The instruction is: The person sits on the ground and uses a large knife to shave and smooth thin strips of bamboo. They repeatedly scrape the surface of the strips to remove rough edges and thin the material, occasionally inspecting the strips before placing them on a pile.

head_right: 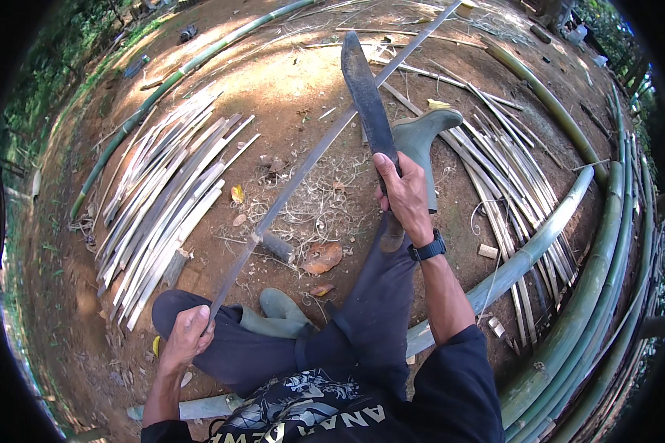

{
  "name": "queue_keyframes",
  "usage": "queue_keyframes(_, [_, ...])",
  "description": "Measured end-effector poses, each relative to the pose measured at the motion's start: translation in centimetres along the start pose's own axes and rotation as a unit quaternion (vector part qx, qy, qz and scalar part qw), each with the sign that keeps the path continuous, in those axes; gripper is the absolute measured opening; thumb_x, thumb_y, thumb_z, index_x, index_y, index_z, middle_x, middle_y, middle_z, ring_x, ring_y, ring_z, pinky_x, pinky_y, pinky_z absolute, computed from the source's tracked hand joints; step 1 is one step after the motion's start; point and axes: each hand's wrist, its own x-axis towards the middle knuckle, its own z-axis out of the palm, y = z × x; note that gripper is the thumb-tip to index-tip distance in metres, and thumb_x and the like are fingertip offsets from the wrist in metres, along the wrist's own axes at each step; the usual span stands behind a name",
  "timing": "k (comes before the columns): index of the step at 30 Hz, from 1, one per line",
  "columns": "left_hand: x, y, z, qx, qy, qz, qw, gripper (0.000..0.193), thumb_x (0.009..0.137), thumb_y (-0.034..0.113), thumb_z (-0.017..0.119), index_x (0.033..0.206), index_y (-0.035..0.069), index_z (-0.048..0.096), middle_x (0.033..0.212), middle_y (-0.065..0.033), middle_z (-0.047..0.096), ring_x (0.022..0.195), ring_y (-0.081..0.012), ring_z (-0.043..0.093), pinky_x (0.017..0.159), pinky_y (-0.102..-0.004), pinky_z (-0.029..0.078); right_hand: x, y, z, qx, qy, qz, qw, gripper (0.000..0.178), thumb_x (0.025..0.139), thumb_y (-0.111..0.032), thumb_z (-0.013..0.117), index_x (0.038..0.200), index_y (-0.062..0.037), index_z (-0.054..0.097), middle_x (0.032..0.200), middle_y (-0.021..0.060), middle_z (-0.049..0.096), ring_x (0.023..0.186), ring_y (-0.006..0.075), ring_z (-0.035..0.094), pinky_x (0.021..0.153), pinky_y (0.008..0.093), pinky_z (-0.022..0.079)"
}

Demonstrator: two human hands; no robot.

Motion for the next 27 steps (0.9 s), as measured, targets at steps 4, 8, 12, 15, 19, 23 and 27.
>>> queue_keyframes(4, [0.2, 0.3, 0.1, -0.03, -0.041, -0.014, 0.999, 0.053, 0.099, 0.051, 0.044, 0.071, 0.006, 0.047, 0.052, 0.0032, 0.039, 0.043, -0.0045, 0.035, 0.039, -0.0215, 0.027, -1.3, 0.8, 1.9, -0.045, -0.018, -0.044, 0.998, 0.043, 0.092, -0.046, 0.062, 0.078, -0.0057, 0.056, 0.053, -0.0005, 0.052, 0.041, 0.0066, 0.049, 0.037, 0.0225, 0.037])
queue_keyframes(8, [0.9, 0.1, 0.0, -0.056, -0.06, -0.03, 0.996, 0.052, 0.1, 0.05, 0.043, 0.071, 0.007, 0.046, 0.052, 0.0031, 0.039, 0.043, -0.0045, 0.036, 0.039, -0.0217, 0.028, -3.5, 2.3, 3.5, -0.115, -0.061, -0.104, 0.986, 0.045, 0.092, -0.046, 0.061, 0.072, -0.0056, 0.054, 0.051, -0.0014, 0.052, 0.042, 0.0072, 0.049, 0.037, 0.0244, 0.037])
queue_keyframes(12, [1.2, -0.1, 0.0, -0.017, -0.068, -0.012, 0.997, 0.053, 0.099, 0.051, 0.044, 0.071, 0.007, 0.046, 0.051, 0.0031, 0.039, 0.043, -0.0043, 0.036, 0.039, -0.0218, 0.028, -1.4, 0.2, 1.9, 0.019, -0.006, 0.032, 0.999, 0.045, 0.093, -0.048, 0.059, 0.079, -0.0056, 0.055, 0.051, -0.0013, 0.052, 0.042, 0.0057, 0.05, 0.036, 0.0211, 0.037])
queue_keyframes(15, [1.5, 0.2, 0.6, -0.035, -0.083, -0.023, 0.996, 0.053, 0.099, 0.052, 0.044, 0.071, 0.007, 0.046, 0.052, 0.0031, 0.039, 0.043, -0.0044, 0.036, 0.039, -0.0219, 0.029, -3.5, 1.1, 3.3, -0.075, -0.038, -0.031, 0.996, 0.042, 0.095, -0.043, 0.058, 0.085, -0.0026, 0.058, 0.054, 0.0007, 0.055, 0.042, 0.0068, 0.051, 0.038, 0.0221, 0.039])
queue_keyframes(19, [1.5, -0.4, 0.0, -0.035, -0.082, -0.036, 0.995, 0.054, 0.099, 0.053, 0.043, 0.072, 0.006, 0.047, 0.052, 0.0033, 0.039, 0.043, -0.0045, 0.036, 0.039, -0.022, 0.029, -4.4, 1.8, 3.6, -0.054, -0.064, 0.017, 0.996, 0.042, 0.095, -0.044, 0.059, 0.085, -0.0029, 0.059, 0.054, 0.0001, 0.054, 0.042, 0.0067, 0.051, 0.038, 0.0221, 0.038])
queue_keyframes(23, [1.8, 0.4, 0.1, -0.038, -0.099, -0.026, 0.994, 0.055, 0.098, 0.054, 0.043, 0.072, 0.006, 0.047, 0.052, 0.0036, 0.039, 0.043, -0.0043, 0.036, 0.038, -0.0221, 0.028, -3.0, 0.1, 2.2, -0.008, -0.032, 0.037, 0.999, 0.044, 0.094, -0.046, 0.059, 0.079, -0.0042, 0.057, 0.052, 0.0, 0.053, 0.04, 0.0064, 0.05, 0.037, 0.0208, 0.037])
queue_keyframes(27, [2.5, 0.3, 0.3, -0.067, -0.102, -0.051, 0.991, 0.055, 0.098, 0.055, 0.043, 0.072, 0.007, 0.047, 0.052, 0.004, 0.039, 0.043, -0.004, 0.036, 0.038, -0.022, 0.028, -6.5, 1.9, 4.4, -0.167, -0.129, -0.135, 0.968, 0.043, 0.092, -0.042, 0.064, 0.076, -0.0021, 0.056, 0.053, -0.0004, 0.053, 0.044, 0.0065, 0.051, 0.038, 0.0228, 0.036])
